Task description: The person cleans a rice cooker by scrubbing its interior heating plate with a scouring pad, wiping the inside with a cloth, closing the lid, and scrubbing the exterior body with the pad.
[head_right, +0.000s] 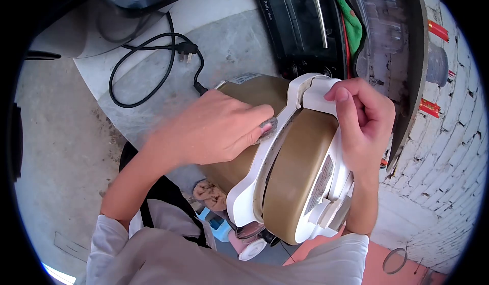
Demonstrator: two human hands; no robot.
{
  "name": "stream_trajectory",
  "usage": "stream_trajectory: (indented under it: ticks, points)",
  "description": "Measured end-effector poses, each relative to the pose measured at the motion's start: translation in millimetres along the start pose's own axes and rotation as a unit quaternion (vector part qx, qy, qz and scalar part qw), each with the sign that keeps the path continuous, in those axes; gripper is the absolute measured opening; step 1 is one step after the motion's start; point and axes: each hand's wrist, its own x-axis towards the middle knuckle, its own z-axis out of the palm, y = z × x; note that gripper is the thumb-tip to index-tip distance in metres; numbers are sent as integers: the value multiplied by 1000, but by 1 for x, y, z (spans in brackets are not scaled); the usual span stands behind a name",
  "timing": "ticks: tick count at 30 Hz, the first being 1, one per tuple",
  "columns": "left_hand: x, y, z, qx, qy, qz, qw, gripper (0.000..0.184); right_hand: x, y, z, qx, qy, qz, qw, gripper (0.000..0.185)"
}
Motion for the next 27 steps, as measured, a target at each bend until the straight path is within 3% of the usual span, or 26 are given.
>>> stream_trajectory:
  ticks: [2,4,6,11,13,16,18,22,24,27]
  points:
    - [3,-1,9,-18,71,5,997,22,1,-2,4,14,12,5,1000,21]
    - [22,-10,6,9,80,-2,997,21,2,-4,5,21,17,-4,1000,21]
    - [26,-15,6,61,60,46,995,21,1,-3,5,33,28,17,999,22]
    - [-45,-7,17,80,9,-6,997,13,0,-2,3,10,17,19,1000,22]
    - [-63,-12,34,81,103,-47,990,11,-1,-3,2,-3,11,27,1000,21]
    - [-27,-41,29,154,129,-49,978,12,0,-4,6,14,24,17,999,20]
    - [-2,-70,19,220,71,16,973,14,1,-4,6,7,24,6,1000,20]
    - [-38,-51,25,247,50,4,968,14,-2,-5,7,19,25,17,999,20]
    - [-72,-37,34,232,9,-97,968,14,2,-4,6,31,35,6,999,19]
    - [-66,-37,29,226,20,-89,970,13,-1,-1,1,-5,4,30,1000,20]
